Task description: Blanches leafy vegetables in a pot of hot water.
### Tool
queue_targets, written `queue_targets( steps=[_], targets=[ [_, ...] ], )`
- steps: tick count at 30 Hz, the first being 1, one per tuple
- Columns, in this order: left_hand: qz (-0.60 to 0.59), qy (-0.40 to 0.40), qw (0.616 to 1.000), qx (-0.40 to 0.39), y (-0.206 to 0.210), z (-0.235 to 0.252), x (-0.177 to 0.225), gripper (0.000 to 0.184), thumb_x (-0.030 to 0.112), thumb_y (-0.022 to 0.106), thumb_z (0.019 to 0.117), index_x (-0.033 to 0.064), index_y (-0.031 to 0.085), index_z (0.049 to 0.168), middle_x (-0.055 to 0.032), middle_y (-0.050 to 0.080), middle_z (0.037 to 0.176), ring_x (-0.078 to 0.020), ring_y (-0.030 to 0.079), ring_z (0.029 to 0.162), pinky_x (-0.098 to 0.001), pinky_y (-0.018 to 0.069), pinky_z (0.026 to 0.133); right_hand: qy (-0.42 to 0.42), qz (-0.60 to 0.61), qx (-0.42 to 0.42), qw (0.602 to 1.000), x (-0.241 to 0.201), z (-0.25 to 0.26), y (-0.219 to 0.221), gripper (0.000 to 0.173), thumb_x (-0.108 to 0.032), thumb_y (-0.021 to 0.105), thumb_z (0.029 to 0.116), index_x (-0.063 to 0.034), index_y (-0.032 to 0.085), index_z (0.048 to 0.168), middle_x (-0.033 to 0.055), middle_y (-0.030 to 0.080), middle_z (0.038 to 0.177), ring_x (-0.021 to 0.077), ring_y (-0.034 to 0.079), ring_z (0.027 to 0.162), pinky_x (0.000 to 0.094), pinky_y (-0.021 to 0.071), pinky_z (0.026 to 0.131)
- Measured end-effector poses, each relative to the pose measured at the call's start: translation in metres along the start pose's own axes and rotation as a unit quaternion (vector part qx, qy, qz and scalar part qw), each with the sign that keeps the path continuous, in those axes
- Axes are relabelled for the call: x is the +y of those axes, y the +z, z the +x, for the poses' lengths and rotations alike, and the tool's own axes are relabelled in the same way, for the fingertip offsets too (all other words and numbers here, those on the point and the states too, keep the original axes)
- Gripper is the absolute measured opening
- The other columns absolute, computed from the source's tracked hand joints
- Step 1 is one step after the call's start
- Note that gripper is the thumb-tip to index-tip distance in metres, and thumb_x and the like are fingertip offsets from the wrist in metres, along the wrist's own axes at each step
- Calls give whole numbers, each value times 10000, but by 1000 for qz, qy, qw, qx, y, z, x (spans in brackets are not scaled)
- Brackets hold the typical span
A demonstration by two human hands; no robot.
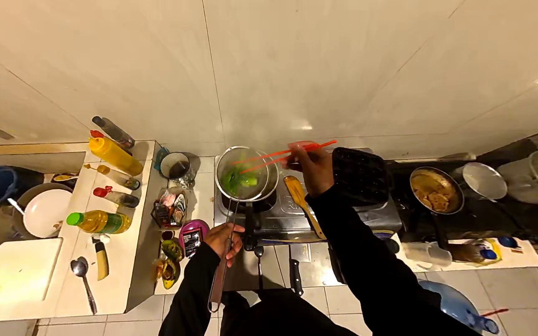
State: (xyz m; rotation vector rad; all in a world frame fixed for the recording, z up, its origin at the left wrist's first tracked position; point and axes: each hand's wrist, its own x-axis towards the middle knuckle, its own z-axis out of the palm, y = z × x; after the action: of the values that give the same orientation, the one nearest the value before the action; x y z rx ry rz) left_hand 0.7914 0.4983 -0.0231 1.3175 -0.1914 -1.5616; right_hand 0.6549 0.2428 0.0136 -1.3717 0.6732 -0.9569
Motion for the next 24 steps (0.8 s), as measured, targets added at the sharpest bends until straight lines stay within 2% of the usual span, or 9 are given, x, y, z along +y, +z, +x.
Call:
queue_targets(
  steps=[2,4,7,10,12,15,18,21,24],
  targets=[
    [-11,-1,1000,1,-2,4,-3,426,174,186,1109,-16,558,1192,11,530,545,-65,479,362,-195,421,337,-62,-46,-10,997,1,-5,-8,194,-137,575,1050,8,677,1129,60,739,896,173,739,736,372,663,685],
    [-14,5,1000,10,-6,4,-5,430,164,175,1101,-13,557,1186,15,533,543,-63,480,361,-196,424,337,-118,-74,21,990,-5,-8,-24,190,-146,561,1055,-4,671,1118,29,731,884,144,723,718,355,652,667],
    [10,38,999,15,-18,-4,-1,415,165,203,1070,3,569,1182,24,553,564,-58,485,366,-199,434,341,-142,-75,79,984,-11,-7,-49,161,-135,551,1054,-34,669,1097,-17,718,814,119,716,698,331,644,665],
    [51,70,995,41,-29,-18,13,427,186,221,1069,-2,576,1211,23,562,565,-58,476,360,-208,430,332,-61,-99,86,990,7,-6,-60,202,-169,568,1057,-3,669,1111,28,731,845,140,736,723,345,660,688],
    [63,78,993,68,-31,-27,26,418,174,203,1072,6,564,1200,31,546,553,-54,468,348,-201,425,321,30,-102,102,989,25,-8,-55,250,-182,578,1056,43,666,1118,88,738,879,173,744,729,367,665,704],
    [78,81,990,89,-37,-34,37,432,170,173,1074,15,559,1190,41,545,549,-47,470,346,-193,426,324,122,-127,134,975,48,-13,-38,296,-229,578,1065,47,660,1134,111,752,866,168,755,699,342,663,688],
    [75,78,989,96,-42,-36,42,440,170,160,1073,22,557,1189,42,542,544,-47,472,343,-192,430,322,150,-148,156,965,68,-17,-18,317,-251,571,1071,45,673,1123,123,760,866,178,760,718,354,657,720],
    [68,87,988,105,-41,-36,40,434,162,170,1074,14,565,1177,36,542,535,-51,472,337,-199,428,316,167,-82,200,962,84,-16,1,308,-230,570,1075,65,657,1053,136,755,851,188,764,714,347,661,713],
    [56,95,989,98,-43,-36,36,428,171,179,1070,14,563,1177,34,547,542,-54,481,340,-199,433,315,195,-19,238,951,94,-13,20,327,-245,561,1081,70,648,1061,145,761,848,197,771,715,342,664,715]
  ],
)
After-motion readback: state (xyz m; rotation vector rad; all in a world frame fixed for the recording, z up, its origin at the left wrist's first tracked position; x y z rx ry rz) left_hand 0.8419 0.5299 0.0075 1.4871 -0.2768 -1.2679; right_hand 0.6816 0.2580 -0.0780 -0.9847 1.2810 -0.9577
